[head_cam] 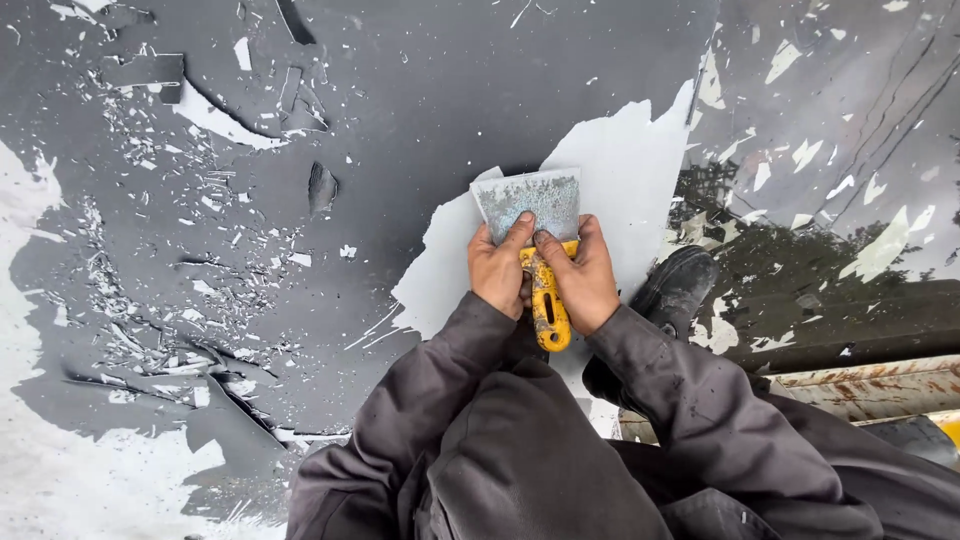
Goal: Scraping a black coating or paint layer from an industrial flat surface using a hand scraper.
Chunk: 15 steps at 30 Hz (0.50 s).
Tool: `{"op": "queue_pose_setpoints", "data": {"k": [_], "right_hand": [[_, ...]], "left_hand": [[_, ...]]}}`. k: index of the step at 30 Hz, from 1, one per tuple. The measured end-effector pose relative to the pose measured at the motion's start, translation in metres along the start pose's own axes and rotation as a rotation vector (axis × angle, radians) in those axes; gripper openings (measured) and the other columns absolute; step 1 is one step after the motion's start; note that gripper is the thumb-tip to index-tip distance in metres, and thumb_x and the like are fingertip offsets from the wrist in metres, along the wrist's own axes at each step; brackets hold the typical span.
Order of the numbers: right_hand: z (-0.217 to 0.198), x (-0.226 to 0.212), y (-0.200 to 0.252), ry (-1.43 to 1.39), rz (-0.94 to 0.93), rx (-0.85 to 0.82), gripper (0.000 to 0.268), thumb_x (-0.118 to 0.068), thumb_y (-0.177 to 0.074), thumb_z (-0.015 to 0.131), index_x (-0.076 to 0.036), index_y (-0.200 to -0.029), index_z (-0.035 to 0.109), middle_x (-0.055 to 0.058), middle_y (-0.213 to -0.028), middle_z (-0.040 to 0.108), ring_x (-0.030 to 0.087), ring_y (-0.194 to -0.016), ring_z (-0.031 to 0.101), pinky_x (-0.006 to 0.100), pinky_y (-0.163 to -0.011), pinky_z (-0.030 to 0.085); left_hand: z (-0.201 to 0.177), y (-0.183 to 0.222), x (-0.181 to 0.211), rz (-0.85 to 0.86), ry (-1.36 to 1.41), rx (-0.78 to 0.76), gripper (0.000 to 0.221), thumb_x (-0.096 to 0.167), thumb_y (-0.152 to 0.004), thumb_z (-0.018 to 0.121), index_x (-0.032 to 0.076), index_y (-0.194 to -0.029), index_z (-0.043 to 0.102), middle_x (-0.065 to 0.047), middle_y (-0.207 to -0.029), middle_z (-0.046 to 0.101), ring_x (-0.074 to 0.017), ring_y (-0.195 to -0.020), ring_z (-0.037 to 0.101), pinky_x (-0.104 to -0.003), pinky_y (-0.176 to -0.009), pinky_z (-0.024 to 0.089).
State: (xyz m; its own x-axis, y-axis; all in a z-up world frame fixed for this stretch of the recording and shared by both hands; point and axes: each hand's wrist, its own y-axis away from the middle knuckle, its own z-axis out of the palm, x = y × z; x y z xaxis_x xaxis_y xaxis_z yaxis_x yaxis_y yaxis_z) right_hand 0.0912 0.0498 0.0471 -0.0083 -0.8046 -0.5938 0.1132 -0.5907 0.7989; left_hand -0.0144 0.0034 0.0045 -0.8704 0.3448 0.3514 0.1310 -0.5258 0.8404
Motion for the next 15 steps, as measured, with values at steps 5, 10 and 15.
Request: {"op": "queue_pose_setpoints", "data": {"k": [5, 10, 15], "right_hand": [[0.007, -0.010, 0.001, 0.054, 0.128, 0.054, 0.047, -0.011, -0.095, 0.058, -0.004, -0.135, 0.033, 0.019, -0.094, 0.065, 0.026, -0.064, 0.066, 0.038, -0.050, 0.057], [0.011, 0.027, 0.003, -0.037, -0.020, 0.118, 0.033, -0.010, -0.099, 0.063, 0.007, -0.123, 0.049, 0.015, -0.104, 0.066, 0.017, -0.085, 0.068, 0.031, -0.069, 0.059], [0.031, 0.032, -0.002, -0.134, 0.030, 0.207, 0.029, -0.010, -0.097, 0.063, 0.006, -0.118, 0.050, 0.015, -0.102, 0.067, 0.018, -0.083, 0.068, 0.032, -0.066, 0.059]], "left_hand": [[0.005, -0.001, 0.004, -0.105, 0.005, 0.070, 0.031, 0.024, -0.109, 0.067, -0.003, -0.119, 0.058, -0.016, -0.092, 0.068, -0.0249, -0.065, 0.057, -0.039, -0.048, 0.040], [-0.003, -0.010, 0.003, 0.069, -0.236, 0.087, 0.030, 0.021, -0.100, 0.065, -0.007, -0.107, 0.065, -0.011, -0.094, 0.074, -0.0177, -0.081, 0.069, -0.032, -0.071, 0.057], [-0.003, -0.020, 0.024, 0.094, -0.431, 0.056, 0.026, 0.014, -0.099, 0.064, -0.012, -0.097, 0.067, -0.016, -0.089, 0.073, -0.0196, -0.074, 0.065, -0.034, -0.067, 0.055]]}}
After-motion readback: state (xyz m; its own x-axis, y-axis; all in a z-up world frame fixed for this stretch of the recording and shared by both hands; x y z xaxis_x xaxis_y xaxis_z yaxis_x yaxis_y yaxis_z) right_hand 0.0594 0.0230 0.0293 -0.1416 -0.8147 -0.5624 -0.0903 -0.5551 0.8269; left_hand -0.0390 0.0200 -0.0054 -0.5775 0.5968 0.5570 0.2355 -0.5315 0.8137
